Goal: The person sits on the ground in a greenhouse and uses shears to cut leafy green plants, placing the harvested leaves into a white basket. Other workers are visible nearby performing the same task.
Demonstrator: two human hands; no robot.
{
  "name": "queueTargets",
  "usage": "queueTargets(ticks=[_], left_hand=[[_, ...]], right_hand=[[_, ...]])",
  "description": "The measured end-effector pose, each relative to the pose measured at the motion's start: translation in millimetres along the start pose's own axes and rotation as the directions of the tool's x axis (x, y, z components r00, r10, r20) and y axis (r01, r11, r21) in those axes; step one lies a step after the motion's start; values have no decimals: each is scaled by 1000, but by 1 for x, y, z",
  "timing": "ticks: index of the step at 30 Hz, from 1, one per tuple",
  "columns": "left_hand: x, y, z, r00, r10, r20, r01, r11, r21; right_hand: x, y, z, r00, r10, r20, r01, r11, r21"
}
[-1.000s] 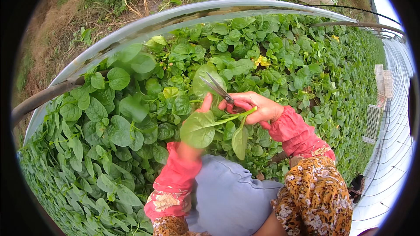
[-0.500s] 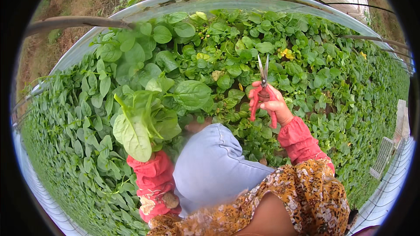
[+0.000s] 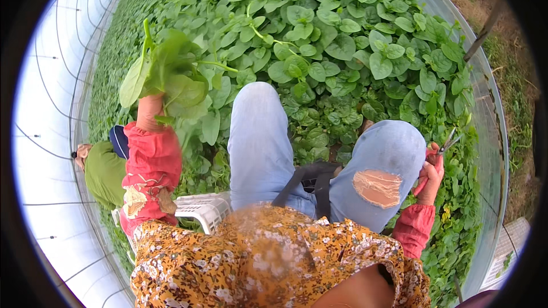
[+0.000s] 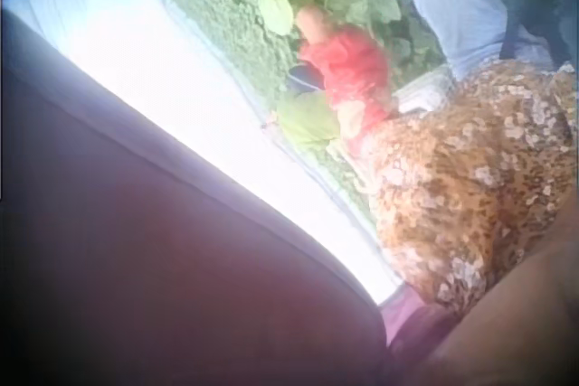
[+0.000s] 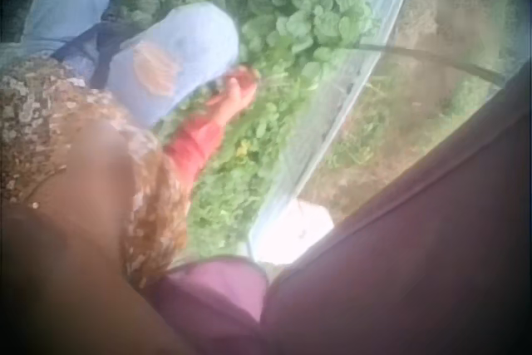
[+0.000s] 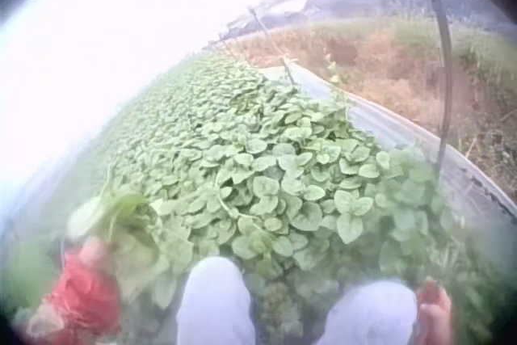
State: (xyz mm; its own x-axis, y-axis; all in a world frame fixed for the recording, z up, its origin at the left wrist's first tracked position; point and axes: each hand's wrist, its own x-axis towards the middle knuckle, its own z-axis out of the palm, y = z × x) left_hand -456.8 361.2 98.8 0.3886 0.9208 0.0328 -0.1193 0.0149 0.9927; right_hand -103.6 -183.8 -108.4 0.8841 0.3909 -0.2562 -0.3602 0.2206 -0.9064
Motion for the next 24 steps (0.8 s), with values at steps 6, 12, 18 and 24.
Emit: queueTargets(ticks=[6, 12, 18, 24], left_hand=[[-209, 157, -265, 903, 290, -317, 89, 596, 798], [-414, 139, -372, 684, 40, -728, 626, 480, 614], [-483, 84, -380, 352, -309, -884, 662, -586, 468], [-375, 113, -385, 308, -193, -932, 608, -713, 348]], right_hand=[[2, 28, 18, 982, 188, 35, -183, 976, -116], [-6, 46, -2, 962, 274, 6, -265, 934, -239], [-12, 47, -25, 955, 293, -34, -291, 918, -270], [-18, 41, -41, 966, 248, -73, -259, 923, -285]])
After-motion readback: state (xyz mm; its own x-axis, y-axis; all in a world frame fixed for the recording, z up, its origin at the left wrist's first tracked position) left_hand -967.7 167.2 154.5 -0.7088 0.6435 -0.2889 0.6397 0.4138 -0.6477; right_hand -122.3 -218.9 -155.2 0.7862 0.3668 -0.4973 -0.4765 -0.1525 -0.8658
